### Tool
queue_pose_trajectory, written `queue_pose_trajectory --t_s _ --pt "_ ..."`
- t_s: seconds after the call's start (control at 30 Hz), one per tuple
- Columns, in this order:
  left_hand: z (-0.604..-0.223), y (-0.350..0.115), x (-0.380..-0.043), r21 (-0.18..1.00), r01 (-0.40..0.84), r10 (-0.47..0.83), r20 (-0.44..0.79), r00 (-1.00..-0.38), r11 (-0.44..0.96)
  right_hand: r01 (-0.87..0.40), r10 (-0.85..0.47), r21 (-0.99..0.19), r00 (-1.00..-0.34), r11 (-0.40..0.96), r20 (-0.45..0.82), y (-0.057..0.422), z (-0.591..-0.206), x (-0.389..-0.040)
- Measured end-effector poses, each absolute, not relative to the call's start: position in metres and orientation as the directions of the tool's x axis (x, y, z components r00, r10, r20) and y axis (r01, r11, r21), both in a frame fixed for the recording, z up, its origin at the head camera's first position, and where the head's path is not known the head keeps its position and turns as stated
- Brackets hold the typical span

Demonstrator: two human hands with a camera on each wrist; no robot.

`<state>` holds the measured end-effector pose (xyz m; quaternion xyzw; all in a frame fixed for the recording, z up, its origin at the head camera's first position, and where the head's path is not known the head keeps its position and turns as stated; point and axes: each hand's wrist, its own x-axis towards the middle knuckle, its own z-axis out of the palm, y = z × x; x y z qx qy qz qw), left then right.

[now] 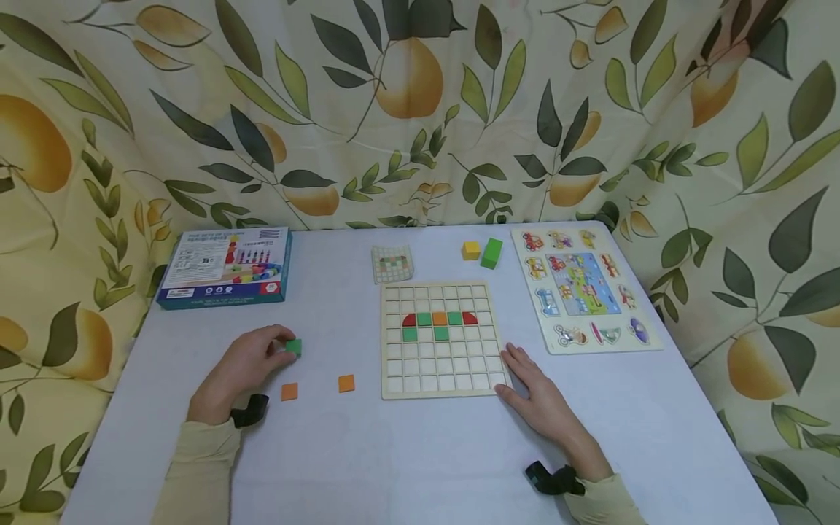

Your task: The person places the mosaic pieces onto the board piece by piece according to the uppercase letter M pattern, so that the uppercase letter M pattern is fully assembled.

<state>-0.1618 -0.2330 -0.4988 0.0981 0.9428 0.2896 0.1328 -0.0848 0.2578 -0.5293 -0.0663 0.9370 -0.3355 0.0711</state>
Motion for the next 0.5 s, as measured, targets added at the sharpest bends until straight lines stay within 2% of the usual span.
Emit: queue_pose_trajectory --t_s 0.17,0.5 --pt "-0.494 -0.223 -0.164 0.586 0.104 0.260 -0.188 -0.947 0.804 -0.080 -0.170 -0.635 -0.982 0.768 -0.083 0.258 -0.530 -0.085" --pt "-0.489 -0.195 -0.173 0.596 0.172 0.275 -0.086 -0.958 0.785 -0.084 -0.170 -0.641 -0.983 0.763 -0.074 0.259 -0.531 -0.085"
